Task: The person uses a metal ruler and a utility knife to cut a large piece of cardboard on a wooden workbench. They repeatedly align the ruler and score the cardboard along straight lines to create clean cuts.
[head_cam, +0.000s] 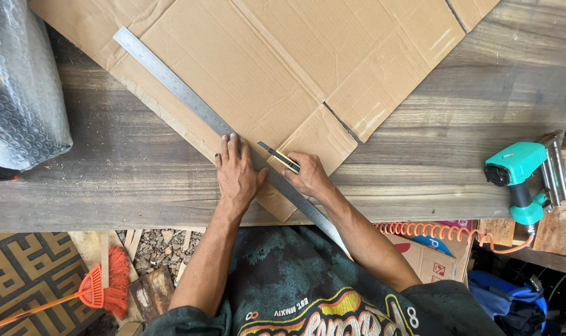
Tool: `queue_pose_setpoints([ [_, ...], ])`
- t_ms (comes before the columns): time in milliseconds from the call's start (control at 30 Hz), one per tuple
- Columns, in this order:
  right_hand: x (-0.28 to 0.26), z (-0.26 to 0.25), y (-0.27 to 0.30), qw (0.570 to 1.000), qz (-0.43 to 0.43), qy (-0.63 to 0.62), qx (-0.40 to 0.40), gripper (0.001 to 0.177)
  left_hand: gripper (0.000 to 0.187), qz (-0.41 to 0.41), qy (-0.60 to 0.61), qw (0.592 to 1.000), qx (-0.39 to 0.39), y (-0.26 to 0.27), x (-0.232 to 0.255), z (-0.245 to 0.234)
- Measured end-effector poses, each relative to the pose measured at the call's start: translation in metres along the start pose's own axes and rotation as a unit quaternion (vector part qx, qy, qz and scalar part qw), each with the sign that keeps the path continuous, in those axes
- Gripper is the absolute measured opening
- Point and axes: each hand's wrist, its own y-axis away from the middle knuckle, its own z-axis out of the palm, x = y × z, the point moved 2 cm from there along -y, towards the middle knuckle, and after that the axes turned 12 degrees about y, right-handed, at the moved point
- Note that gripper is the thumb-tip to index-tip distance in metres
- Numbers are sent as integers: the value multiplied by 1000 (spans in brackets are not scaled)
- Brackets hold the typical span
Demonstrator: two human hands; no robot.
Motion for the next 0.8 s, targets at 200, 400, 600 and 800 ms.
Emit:
queue_pose_setpoints([
  [200, -25, -15, -1, 1000, -16, 16, -17, 15, 93, 7, 30, 999, 15, 0, -6, 8],
  [400, -22, -12, -4, 999, 0, 16, -29, 13, 97, 8, 33, 999, 15, -2, -12, 16],
  [600, -23, -14, -7, 999, 6, 20, -39, 13, 96, 14, 49, 999, 15, -3, -15, 20],
  [800, -23, -15, -9, 999, 4, 15, -52, 13, 93, 9, 51, 999, 12, -2, -14, 16],
])
